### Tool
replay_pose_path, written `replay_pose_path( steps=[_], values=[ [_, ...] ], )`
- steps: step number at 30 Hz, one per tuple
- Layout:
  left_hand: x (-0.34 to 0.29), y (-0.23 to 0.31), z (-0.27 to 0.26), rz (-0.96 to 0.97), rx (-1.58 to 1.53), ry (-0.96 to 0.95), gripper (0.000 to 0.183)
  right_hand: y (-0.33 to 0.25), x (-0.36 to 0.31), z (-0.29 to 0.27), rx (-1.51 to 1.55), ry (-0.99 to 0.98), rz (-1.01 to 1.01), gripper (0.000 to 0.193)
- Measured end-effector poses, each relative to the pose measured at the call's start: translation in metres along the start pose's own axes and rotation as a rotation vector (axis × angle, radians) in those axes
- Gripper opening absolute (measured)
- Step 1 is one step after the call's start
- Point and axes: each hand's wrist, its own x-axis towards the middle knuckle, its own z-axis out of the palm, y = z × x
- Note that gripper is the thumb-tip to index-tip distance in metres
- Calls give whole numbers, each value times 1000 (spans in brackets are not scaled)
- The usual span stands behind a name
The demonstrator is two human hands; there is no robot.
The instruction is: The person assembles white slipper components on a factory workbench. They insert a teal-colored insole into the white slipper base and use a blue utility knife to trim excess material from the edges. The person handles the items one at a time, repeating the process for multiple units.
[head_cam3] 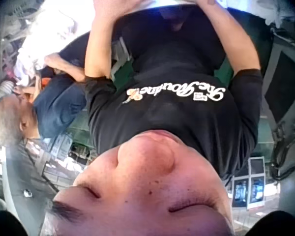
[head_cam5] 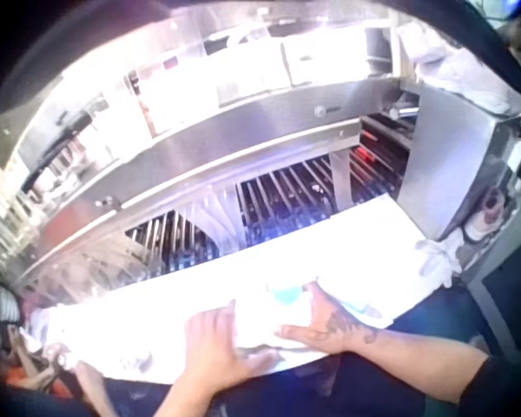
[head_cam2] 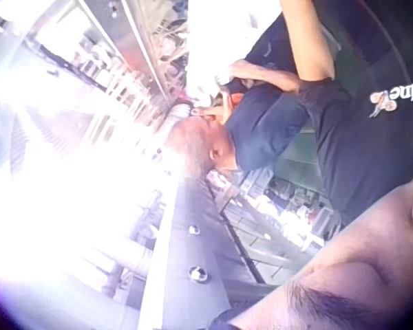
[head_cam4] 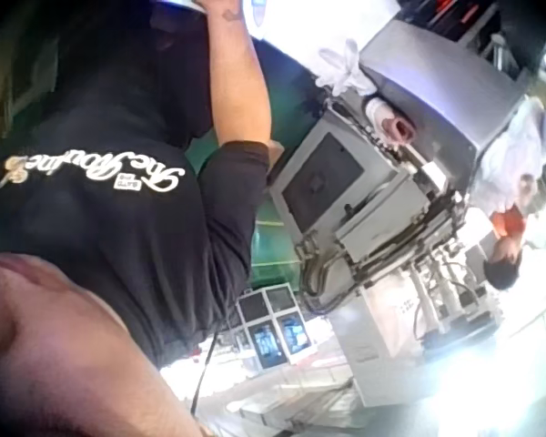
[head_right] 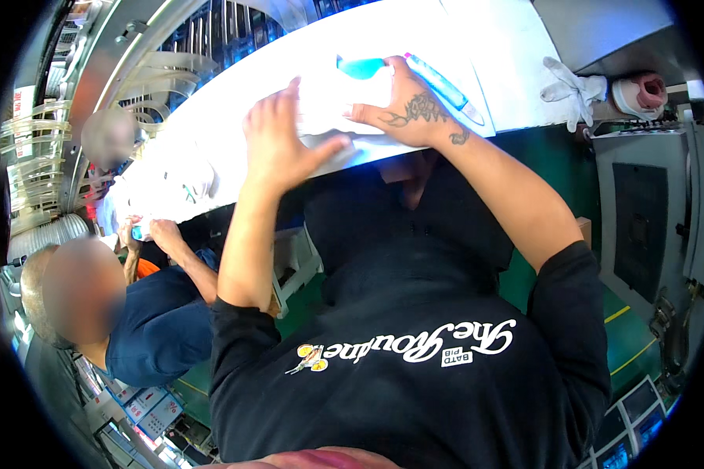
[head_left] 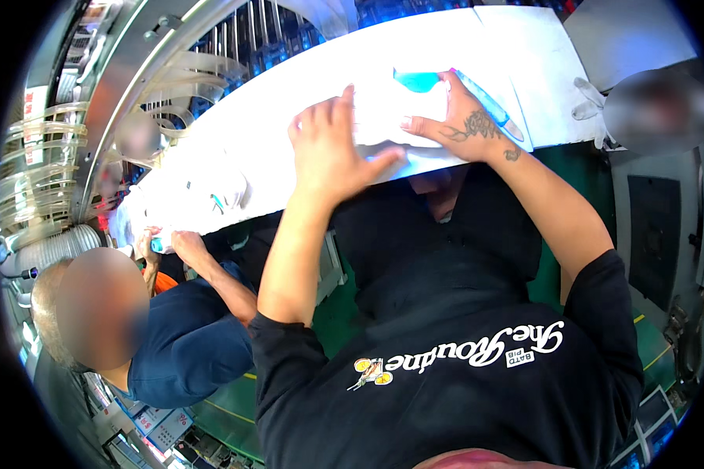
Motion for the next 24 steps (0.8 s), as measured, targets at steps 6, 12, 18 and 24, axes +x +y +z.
replay_pose_path(
  steps=[6,12,18,24],
  values=[
    [-15,43,7,193,-543,222,117,-41,-40,-61,299,-137,-260,73],
    [-21,62,8,347,-1068,52,123,-31,-53,-45,367,-174,-362,87],
    [-27,55,-10,111,-1407,-270,121,-40,-63,-35,620,-376,-244,137],
    [-27,61,-18,-9,-1431,-300,115,-43,-57,-35,660,-386,-252,134]
  ],
)
